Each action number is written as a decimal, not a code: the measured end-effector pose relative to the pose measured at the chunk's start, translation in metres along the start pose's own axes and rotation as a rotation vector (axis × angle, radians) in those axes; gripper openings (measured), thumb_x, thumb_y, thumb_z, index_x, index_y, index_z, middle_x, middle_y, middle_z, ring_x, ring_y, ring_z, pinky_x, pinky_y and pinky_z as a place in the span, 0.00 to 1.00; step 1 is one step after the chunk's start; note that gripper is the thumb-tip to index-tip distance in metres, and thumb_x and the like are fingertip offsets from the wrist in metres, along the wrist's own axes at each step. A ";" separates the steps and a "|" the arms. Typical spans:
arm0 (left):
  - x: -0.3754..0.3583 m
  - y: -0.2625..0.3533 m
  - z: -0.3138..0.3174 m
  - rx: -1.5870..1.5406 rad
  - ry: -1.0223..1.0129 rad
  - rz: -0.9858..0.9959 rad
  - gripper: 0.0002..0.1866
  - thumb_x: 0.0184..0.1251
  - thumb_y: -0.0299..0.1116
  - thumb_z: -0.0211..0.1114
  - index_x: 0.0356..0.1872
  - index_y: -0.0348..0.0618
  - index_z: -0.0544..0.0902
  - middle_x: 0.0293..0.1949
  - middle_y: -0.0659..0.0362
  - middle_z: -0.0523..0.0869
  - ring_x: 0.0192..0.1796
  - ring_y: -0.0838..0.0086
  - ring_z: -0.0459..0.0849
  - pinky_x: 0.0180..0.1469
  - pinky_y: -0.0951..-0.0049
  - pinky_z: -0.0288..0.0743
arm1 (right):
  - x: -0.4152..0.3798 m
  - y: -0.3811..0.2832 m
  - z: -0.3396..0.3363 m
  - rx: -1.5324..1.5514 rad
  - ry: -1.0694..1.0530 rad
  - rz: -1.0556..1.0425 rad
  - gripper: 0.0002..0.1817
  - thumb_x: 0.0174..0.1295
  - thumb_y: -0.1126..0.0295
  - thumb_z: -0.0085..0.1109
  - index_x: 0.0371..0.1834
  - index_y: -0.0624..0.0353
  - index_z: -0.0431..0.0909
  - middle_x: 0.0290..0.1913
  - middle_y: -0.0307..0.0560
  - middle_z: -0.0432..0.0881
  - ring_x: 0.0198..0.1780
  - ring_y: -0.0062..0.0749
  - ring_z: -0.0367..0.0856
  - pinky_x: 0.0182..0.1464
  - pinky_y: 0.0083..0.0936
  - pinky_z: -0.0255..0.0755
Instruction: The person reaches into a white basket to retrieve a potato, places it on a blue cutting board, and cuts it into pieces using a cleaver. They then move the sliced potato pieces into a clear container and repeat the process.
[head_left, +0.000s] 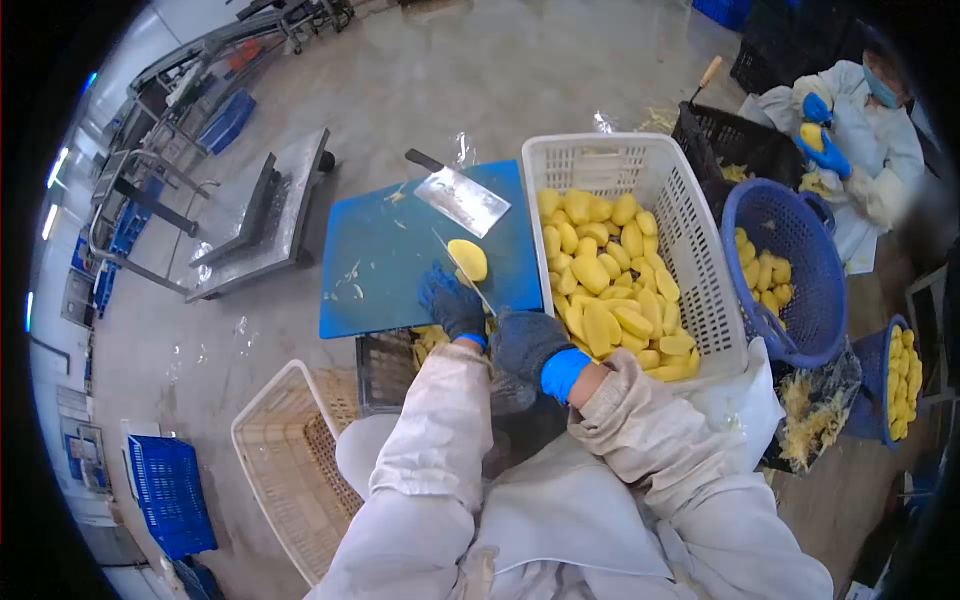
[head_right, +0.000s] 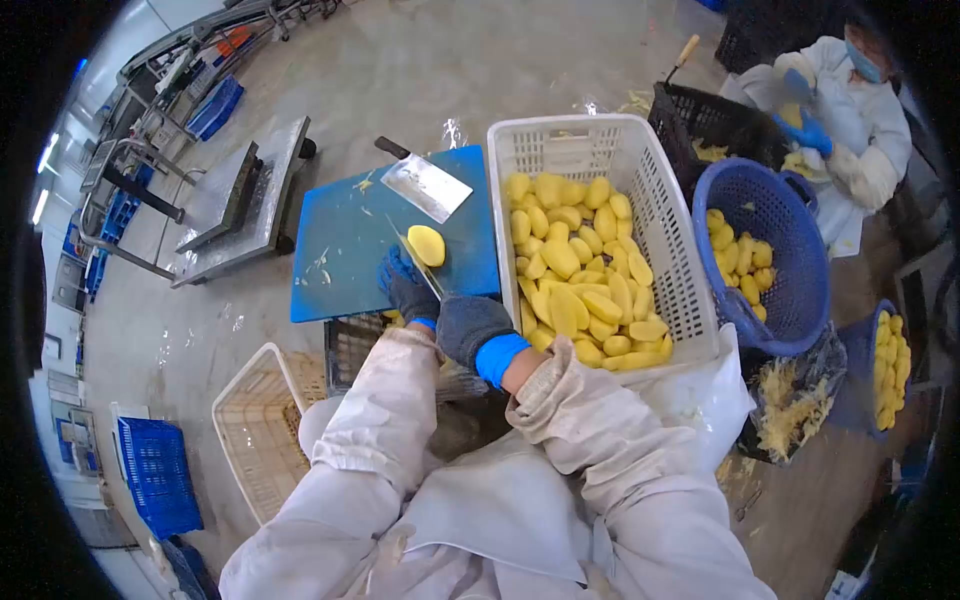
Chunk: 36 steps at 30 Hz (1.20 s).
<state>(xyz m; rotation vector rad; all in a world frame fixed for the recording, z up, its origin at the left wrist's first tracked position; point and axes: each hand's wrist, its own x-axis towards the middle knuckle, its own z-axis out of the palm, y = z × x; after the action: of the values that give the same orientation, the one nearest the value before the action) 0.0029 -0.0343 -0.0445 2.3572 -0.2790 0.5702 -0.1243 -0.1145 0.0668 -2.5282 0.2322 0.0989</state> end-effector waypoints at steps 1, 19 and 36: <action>0.003 -0.005 0.013 0.012 -0.004 0.007 0.22 0.64 0.37 0.50 0.57 0.37 0.68 0.55 0.45 0.71 0.59 0.53 0.65 0.62 0.56 0.55 | -0.004 -0.001 -0.004 0.035 0.021 -0.017 0.15 0.55 0.60 0.49 0.33 0.61 0.77 0.29 0.59 0.80 0.33 0.54 0.79 0.37 0.45 0.72; -0.047 0.111 0.183 -0.416 -0.910 0.590 0.26 0.61 0.42 0.59 0.59 0.45 0.67 0.51 0.45 0.75 0.56 0.52 0.71 0.57 0.57 0.65 | -0.135 0.206 -0.123 0.660 0.486 0.709 0.08 0.60 0.67 0.52 0.36 0.61 0.71 0.17 0.42 0.71 0.16 0.23 0.70 0.19 0.24 0.66; -0.092 0.071 0.295 -0.479 -1.147 0.294 0.29 0.45 0.39 0.70 0.51 0.44 0.73 0.51 0.47 0.74 0.56 0.58 0.71 0.57 0.60 0.66 | -0.137 0.213 -0.123 0.693 0.390 0.704 0.08 0.60 0.69 0.52 0.29 0.62 0.70 0.16 0.44 0.72 0.17 0.29 0.73 0.20 0.27 0.65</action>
<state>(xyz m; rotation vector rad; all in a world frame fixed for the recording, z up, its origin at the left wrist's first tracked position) -0.0073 -0.2798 -0.2444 1.9166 -1.1260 -0.7274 -0.2968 -0.3371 0.0667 -1.6624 1.0971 -0.1765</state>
